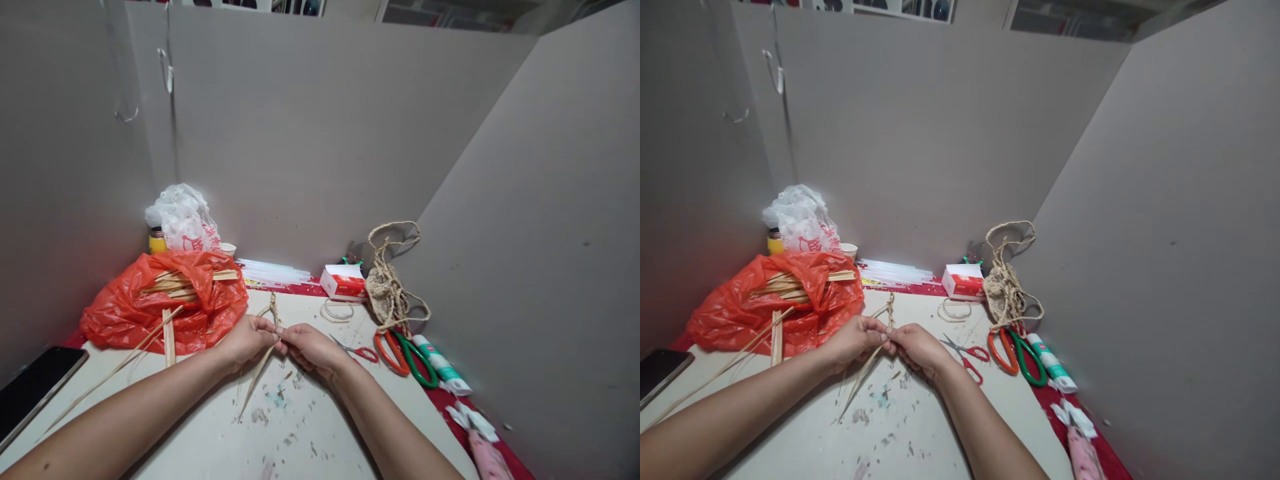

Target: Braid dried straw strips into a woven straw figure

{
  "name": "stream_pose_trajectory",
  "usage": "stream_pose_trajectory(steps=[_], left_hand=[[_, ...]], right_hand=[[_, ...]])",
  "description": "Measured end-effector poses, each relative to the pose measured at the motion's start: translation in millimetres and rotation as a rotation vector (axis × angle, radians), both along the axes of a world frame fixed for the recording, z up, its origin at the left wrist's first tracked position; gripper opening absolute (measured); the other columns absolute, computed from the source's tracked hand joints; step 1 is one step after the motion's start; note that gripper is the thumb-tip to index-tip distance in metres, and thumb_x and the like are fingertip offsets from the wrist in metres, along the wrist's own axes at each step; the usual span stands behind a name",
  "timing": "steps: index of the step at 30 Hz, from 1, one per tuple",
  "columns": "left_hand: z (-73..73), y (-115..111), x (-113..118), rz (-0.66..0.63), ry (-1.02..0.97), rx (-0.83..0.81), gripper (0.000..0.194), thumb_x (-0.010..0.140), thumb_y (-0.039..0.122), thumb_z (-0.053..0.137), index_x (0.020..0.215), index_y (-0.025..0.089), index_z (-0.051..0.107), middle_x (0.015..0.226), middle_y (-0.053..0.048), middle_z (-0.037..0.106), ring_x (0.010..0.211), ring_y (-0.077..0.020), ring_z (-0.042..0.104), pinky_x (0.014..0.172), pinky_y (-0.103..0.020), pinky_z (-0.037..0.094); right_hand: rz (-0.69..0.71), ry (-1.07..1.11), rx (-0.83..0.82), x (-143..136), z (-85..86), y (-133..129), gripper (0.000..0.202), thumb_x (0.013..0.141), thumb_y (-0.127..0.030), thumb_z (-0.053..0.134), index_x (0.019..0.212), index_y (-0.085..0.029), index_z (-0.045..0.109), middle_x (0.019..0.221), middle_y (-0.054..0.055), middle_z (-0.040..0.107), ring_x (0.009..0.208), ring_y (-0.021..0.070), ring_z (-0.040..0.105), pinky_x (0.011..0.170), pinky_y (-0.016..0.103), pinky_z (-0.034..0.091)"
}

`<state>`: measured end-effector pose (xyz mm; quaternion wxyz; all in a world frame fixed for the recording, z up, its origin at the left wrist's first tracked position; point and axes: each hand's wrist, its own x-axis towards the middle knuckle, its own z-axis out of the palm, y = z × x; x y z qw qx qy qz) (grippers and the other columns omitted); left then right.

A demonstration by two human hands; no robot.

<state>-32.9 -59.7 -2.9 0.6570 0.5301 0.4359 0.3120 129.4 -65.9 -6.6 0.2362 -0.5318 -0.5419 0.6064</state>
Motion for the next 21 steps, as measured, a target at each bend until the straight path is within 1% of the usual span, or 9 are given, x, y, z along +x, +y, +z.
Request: stream_pose_trajectory(steps=[4, 8, 10, 12, 13, 15, 16, 19, 21], left_hand=[[0.0, 2.3, -3.9, -0.020, 0.073, 0.000, 0.015, 0.063, 0.022, 0.062, 0.071, 0.010, 0.063, 0.065, -0.006, 0.066, 0.035, -0.0020, 0.029, 0.035, -0.020, 0.015], [3.2, 9.2, -10.1, -0.147, 0.128, 0.032, 0.019, 0.068, 0.029, 0.058, 0.071, 0.011, 0.065, 0.062, -0.003, 0.063, 0.035, -0.0027, 0.028, 0.034, -0.019, 0.024], [11.8, 12.5, -11.5, -0.211, 0.237, 0.075, 0.019, 0.069, 0.029, 0.057, 0.070, 0.012, 0.065, 0.062, -0.003, 0.063, 0.035, -0.0036, 0.032, 0.036, -0.019, 0.027], [29.1, 14.4, -12.0, -0.254, 0.420, 0.134, 0.015, 0.069, 0.025, 0.056, 0.066, 0.012, 0.063, 0.057, -0.002, 0.061, 0.036, -0.0060, 0.039, 0.038, -0.020, 0.031], [41.4, 14.6, -12.8, -0.252, 0.519, 0.162, 0.014, 0.069, 0.023, 0.055, 0.063, 0.013, 0.062, 0.053, -0.002, 0.059, 0.036, -0.0077, 0.043, 0.039, -0.020, 0.032], [72.1, 14.0, -17.8, -0.244, 0.649, 0.249, 0.015, 0.070, 0.022, 0.056, 0.059, 0.013, 0.060, 0.053, -0.002, 0.058, 0.041, -0.0098, 0.049, 0.042, -0.021, 0.036], [89.1, 12.9, -23.0, -0.257, 0.655, 0.330, 0.014, 0.070, 0.022, 0.056, 0.060, 0.013, 0.060, 0.056, -0.003, 0.060, 0.044, -0.0104, 0.052, 0.044, -0.020, 0.037], [135.5, 6.7, -51.1, -0.179, 0.673, 0.465, 0.016, 0.072, 0.028, 0.057, 0.067, 0.014, 0.062, 0.061, -0.004, 0.062, 0.053, -0.0123, 0.056, 0.048, -0.020, 0.038], [152.8, 0.6, -78.2, -0.115, 0.698, 0.491, 0.020, 0.073, 0.032, 0.058, 0.066, 0.014, 0.062, 0.060, -0.003, 0.061, 0.052, -0.0115, 0.055, 0.050, -0.020, 0.038]], right_hand=[[-0.008, -0.044, 0.072, -3.2, -0.3, -1.4, 0.039, 0.080, -0.048, 0.049, 0.065, -0.013, 0.059, 0.036, -0.009, 0.030, 0.029, 0.0033, 0.018, 0.030, 0.020, 0.010], [0.004, 0.037, 0.075, -4.3, 1.6, -1.0, 0.029, 0.080, -0.036, 0.048, 0.061, -0.015, 0.053, 0.035, -0.010, 0.031, 0.028, 0.0035, 0.018, 0.030, 0.019, 0.010], [0.003, 0.075, 0.051, -3.2, 1.1, 0.2, 0.026, 0.079, -0.034, 0.049, 0.060, -0.016, 0.050, 0.035, -0.010, 0.032, 0.028, 0.0032, 0.018, 0.029, 0.019, 0.011], [0.006, 0.106, 0.018, -1.4, -0.8, 1.5, 0.025, 0.078, -0.035, 0.048, 0.060, -0.016, 0.049, 0.036, -0.010, 0.032, 0.027, 0.0030, 0.018, 0.029, 0.018, 0.011], [0.007, 0.122, 0.006, -0.5, -2.1, 2.0, 0.025, 0.078, -0.035, 0.048, 0.061, -0.017, 0.048, 0.036, -0.010, 0.032, 0.028, 0.0030, 0.018, 0.029, 0.018, 0.010], [0.012, 0.141, -0.010, 0.9, -4.4, 2.6, 0.025, 0.078, -0.035, 0.047, 0.062, -0.017, 0.048, 0.037, -0.010, 0.031, 0.028, 0.0030, 0.017, 0.029, 0.018, 0.010], [0.015, 0.143, -0.015, 1.3, -5.1, 2.7, 0.024, 0.078, -0.035, 0.047, 0.061, -0.017, 0.048, 0.038, -0.010, 0.031, 0.029, 0.0028, 0.017, 0.029, 0.017, 0.011], [0.026, 0.130, -0.031, 1.5, -5.5, 2.9, 0.024, 0.077, -0.034, 0.048, 0.061, -0.017, 0.046, 0.039, -0.010, 0.032, 0.029, 0.0025, 0.017, 0.029, 0.017, 0.011], [0.036, 0.131, -0.040, 1.5, -4.9, 3.1, 0.024, 0.077, -0.036, 0.048, 0.061, -0.017, 0.046, 0.039, -0.010, 0.032, 0.029, 0.0026, 0.017, 0.030, 0.017, 0.011]])
